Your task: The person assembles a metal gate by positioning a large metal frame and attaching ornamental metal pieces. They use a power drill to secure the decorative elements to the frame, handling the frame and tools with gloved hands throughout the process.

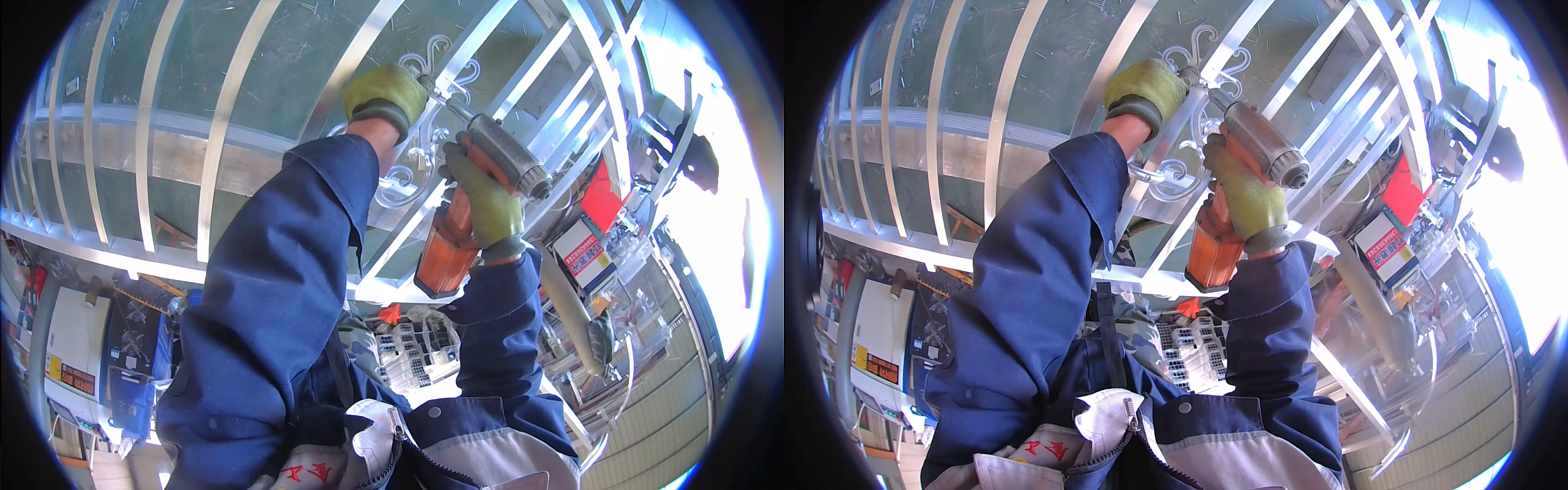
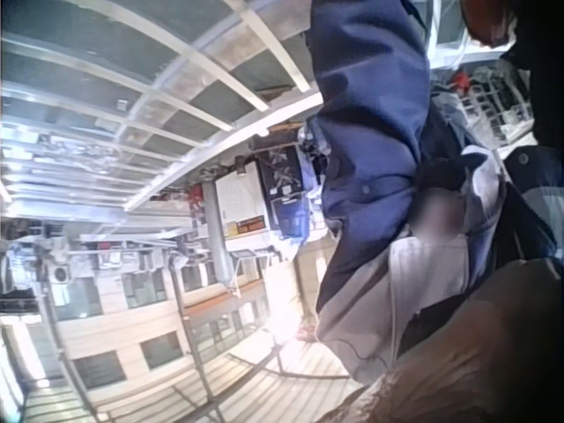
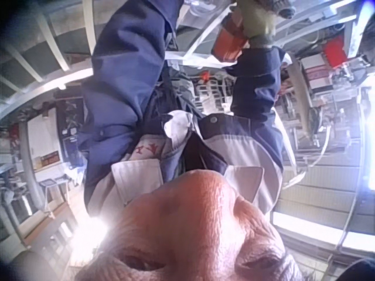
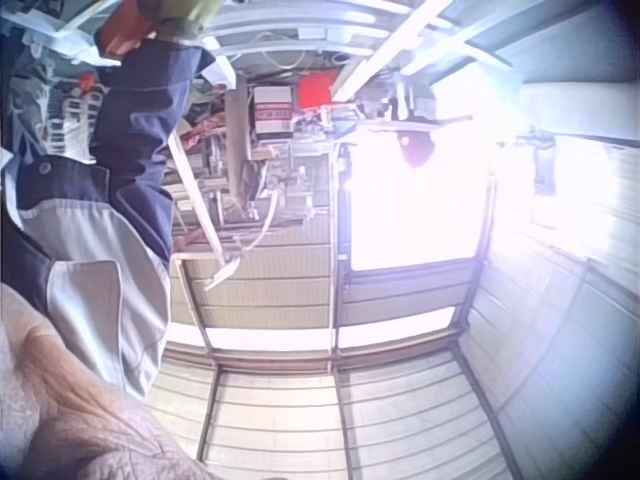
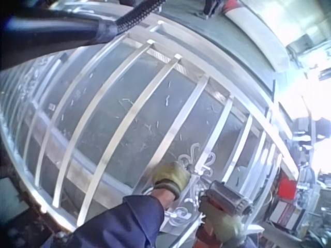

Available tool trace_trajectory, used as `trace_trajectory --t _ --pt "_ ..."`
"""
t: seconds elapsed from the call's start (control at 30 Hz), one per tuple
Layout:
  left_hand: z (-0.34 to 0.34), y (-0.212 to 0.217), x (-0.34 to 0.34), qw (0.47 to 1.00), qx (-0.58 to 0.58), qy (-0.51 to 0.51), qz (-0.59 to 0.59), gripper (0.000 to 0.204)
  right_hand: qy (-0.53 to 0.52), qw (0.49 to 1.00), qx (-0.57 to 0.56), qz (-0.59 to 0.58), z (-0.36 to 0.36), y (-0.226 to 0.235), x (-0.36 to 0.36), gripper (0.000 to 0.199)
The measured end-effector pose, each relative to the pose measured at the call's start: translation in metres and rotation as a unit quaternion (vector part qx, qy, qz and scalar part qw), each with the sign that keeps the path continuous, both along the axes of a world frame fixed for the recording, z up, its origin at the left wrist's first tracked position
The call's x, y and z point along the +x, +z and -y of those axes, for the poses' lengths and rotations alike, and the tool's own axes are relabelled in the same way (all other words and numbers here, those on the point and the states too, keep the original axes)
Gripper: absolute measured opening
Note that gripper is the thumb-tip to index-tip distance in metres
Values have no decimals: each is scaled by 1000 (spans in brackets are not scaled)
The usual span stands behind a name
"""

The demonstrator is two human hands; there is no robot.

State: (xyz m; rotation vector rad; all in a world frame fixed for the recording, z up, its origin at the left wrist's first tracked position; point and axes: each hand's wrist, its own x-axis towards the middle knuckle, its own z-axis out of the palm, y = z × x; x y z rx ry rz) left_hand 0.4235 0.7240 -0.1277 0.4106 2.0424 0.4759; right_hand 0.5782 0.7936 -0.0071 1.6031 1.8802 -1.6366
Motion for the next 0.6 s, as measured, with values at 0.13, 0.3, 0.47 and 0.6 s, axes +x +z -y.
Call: trace_trajectory --t 0.13,0.3,0.47,0.6 --pt "0 6 -2 1000 -15 7 22 60 -29 999 -19 -14 3 0 -2 38" --pt "-1 2 -2 1000 -8 5 23 59 14 999 33 -26 -2 -10 4 37" --pt "0 3 -2 1000 -18 4 15 61 30 999 35 -9 -2 -8 2 37" --pt "-1 3 -2 1000 -23 2 21 61 60 996 65 -19 -5 -15 9 39"
